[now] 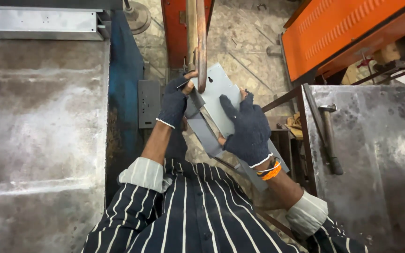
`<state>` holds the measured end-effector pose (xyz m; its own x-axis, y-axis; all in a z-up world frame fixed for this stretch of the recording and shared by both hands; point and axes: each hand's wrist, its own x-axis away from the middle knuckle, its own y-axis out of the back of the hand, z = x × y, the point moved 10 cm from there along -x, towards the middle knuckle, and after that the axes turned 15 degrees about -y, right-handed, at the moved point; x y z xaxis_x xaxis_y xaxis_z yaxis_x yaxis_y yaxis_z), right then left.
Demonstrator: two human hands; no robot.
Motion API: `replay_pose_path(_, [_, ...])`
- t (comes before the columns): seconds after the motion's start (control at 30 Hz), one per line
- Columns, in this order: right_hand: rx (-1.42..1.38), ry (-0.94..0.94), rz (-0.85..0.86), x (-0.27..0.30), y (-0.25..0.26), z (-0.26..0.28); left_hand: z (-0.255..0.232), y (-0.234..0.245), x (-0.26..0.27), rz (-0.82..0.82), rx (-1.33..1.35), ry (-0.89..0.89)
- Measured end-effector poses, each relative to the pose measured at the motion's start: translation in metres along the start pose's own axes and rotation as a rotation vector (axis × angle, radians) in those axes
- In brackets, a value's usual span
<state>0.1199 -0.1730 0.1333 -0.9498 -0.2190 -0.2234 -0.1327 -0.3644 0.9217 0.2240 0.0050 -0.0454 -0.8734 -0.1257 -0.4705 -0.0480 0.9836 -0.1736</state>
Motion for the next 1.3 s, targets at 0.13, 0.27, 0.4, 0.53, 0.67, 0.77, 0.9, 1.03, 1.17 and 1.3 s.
replay_pose_path(0.13, [0.01,0.024,-0.08,0.004,0.001,0.003,-0.012,0.0,-0.002,-0.025,0.032,0.043])
replay_pose_path(0.27, [0.014,-0.001,-0.08,0.006,0.0,0.0,-0.011,-0.001,-0.001,0.025,-0.05,0.0])
replay_pose_path(0.4, [0.007,-0.014,-0.11,0.005,-0.001,-0.002,0.005,0.004,0.0,0.001,-0.039,-0.024])
replay_pose_path(0.53, [0.037,-0.012,-0.089,0.009,-0.003,-0.001,0.011,0.004,0.005,0.037,-0.116,-0.022])
replay_pose_path(0.67, [0.003,-0.031,-0.087,0.007,-0.002,0.001,0.004,0.002,-0.003,0.051,-0.05,0.018])
replay_pose_path(0.77, [0.019,-0.049,-0.092,0.007,-0.002,0.0,-0.006,-0.005,-0.006,0.052,0.007,0.015])
replay_pose_path(0.9, [0.016,-0.046,-0.099,-0.003,-0.004,0.004,-0.003,-0.002,-0.013,0.01,0.074,0.041])
replay_pose_path(1.03, [-0.002,-0.058,-0.077,-0.008,-0.005,0.003,-0.001,0.006,-0.015,-0.064,-0.031,0.06])
replay_pose_path(1.17, [-0.001,-0.047,-0.069,-0.01,-0.006,0.005,-0.004,0.003,-0.018,-0.071,0.043,0.021])
replay_pose_path(1.3, [-0.017,-0.019,-0.085,-0.01,-0.005,0.006,-0.004,0.008,-0.016,-0.105,-0.023,0.096])
